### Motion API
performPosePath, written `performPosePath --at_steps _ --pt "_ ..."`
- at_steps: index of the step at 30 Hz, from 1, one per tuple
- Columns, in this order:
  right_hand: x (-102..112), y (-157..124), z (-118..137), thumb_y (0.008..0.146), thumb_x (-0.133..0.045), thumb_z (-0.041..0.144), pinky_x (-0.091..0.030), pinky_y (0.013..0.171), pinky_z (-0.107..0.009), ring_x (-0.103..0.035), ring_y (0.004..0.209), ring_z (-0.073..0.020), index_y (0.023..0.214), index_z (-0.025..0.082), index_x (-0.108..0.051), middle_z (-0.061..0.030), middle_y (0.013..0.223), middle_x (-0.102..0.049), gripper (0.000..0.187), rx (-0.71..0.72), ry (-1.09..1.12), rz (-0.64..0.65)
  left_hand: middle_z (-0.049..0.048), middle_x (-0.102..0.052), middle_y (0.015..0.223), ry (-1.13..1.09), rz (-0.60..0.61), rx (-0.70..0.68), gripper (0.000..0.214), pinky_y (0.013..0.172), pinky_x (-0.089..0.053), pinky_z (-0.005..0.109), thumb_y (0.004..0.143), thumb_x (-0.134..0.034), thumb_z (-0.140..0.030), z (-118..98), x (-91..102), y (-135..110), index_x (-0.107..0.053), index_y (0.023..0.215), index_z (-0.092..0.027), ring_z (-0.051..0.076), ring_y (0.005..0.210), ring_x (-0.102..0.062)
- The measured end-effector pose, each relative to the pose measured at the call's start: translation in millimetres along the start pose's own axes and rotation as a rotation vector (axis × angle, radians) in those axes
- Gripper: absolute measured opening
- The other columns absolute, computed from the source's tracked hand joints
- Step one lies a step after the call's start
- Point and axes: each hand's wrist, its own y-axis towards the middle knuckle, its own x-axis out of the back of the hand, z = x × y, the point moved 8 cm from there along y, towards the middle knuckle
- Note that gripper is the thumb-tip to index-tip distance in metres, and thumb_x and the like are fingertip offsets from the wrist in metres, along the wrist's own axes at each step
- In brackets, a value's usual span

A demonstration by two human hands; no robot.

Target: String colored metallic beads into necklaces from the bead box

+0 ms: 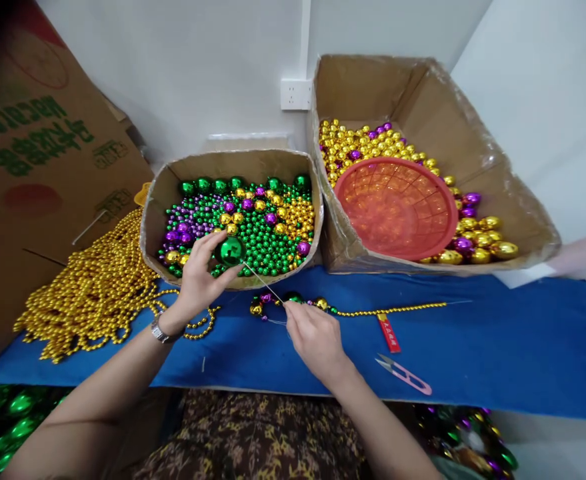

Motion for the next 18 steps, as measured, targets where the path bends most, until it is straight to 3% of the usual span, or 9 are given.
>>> performPosePath --at_steps 3,5,8,11,14,18 --pt "-2.7 0.0 0.4 0.095 -0.045 0.019 -0.057 0.075 -0.030 -0.073 0.078 -0.0191 0.103 0.019 -0.069 -0.0082 0.091 -0.076 0.025 -0.008 -0.023 0.007 0.0124 -0.048 0.136 0.015 0.014 -0.081 0.053 0.106 -0.043 0.052 0.081 -0.069 -0.028 -15.2 -4.3 -5.6 -0.050 0.130 -0.025 0.030 0.129 -0.046" --pt "-6.6 0.1 0.3 0.095 -0.044 0.019 -0.057 0.074 -0.029 -0.073 0.078 -0.0186 0.102 0.019 -0.068 -0.0080 0.091 -0.076 0.025 -0.033 -0.007 0.018 0.0119 -0.045 0.141 -0.099 0.092 -0.056 0.053 0.107 -0.041 0.052 0.081 -0.070 -0.030 -21.2 -14.5 -11.9 -0.050 0.130 -0.026 0.031 0.132 -0.043" --pt "-11.6 -1.9 0.1 0.096 -0.043 0.018 -0.057 0.074 -0.028 -0.072 0.078 -0.0180 0.101 0.019 -0.067 -0.0075 0.091 -0.075 0.024 -0.053 0.034 0.018 0.0103 -0.047 0.142 -0.424 0.184 0.093 0.044 0.106 -0.043 0.047 0.086 -0.064 -0.033 -21.4 -30.6 -22.4 -0.051 0.128 -0.027 0.028 0.133 -0.044" --pt "-14.6 -6.4 -1.9 0.097 -0.044 0.018 -0.057 0.076 -0.028 -0.072 0.080 -0.0180 0.103 0.019 -0.065 -0.0069 0.092 -0.075 0.022 -0.060 0.082 0.009 0.0094 -0.053 0.137 -0.723 0.156 0.289 0.037 0.097 -0.050 0.040 0.092 -0.055 -0.033 -12.0 -39.9 -29.7 -0.048 0.128 -0.029 0.024 0.125 -0.053" --pt "-16.5 -10.9 -5.0 0.096 -0.044 0.018 -0.058 0.076 -0.030 -0.073 0.081 -0.0189 0.104 0.019 -0.065 -0.0070 0.092 -0.075 0.022 -0.057 0.111 -0.003 0.0099 -0.054 0.135 -0.847 0.155 0.382 0.050 0.091 -0.053 0.036 0.088 -0.062 -0.031 -6.3 -45.9 -32.9 -0.042 0.133 -0.030 0.023 0.119 -0.056" --pt "-18.5 -14.1 -8.6 0.097 -0.044 0.019 -0.058 0.074 -0.031 -0.073 0.078 -0.0196 0.103 0.019 -0.065 -0.0077 0.091 -0.075 0.022 -0.063 0.091 -0.019 0.0111 -0.056 0.130 -0.829 0.123 0.324 0.063 0.092 -0.053 0.036 0.080 -0.072 -0.033 -8.2 -42.1 -32.9 -0.040 0.134 -0.028 0.025 0.122 -0.054"
